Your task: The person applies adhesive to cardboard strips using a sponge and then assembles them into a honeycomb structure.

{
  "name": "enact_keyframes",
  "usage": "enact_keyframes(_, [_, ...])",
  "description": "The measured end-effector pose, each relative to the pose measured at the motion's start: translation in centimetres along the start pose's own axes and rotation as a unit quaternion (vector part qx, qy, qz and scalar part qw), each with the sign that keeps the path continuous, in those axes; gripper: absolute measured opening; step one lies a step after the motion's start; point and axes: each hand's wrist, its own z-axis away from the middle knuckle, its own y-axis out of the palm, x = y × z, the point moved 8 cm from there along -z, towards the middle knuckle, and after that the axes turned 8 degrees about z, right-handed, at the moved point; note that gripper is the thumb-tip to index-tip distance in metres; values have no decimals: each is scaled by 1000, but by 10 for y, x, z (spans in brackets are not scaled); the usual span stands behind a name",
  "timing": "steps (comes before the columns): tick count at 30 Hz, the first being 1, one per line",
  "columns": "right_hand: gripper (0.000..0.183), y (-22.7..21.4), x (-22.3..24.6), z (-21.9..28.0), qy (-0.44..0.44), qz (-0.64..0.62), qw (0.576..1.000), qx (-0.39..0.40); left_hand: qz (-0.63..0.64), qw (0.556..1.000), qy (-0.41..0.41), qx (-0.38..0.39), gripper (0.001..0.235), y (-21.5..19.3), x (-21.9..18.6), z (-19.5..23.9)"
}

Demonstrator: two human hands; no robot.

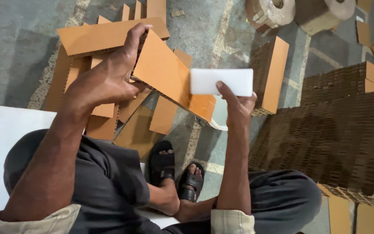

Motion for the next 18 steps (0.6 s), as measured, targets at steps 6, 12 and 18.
enact_keyframes(6, [34, -69, -89, 21, 63, 110, 986, -113, 16, 999, 41, -6, 106, 2, -1, 1])
enact_keyframes(12, [33, -97, -118, 32, 86, 209, 960, -166, 14, 999, -31, 18, 110, 7, 6, -2])
enact_keyframes(18, [31, -82, -91, 35, 4, 183, 972, -145, 0, 1000, 5, -3, 113, 3, 7, 1])
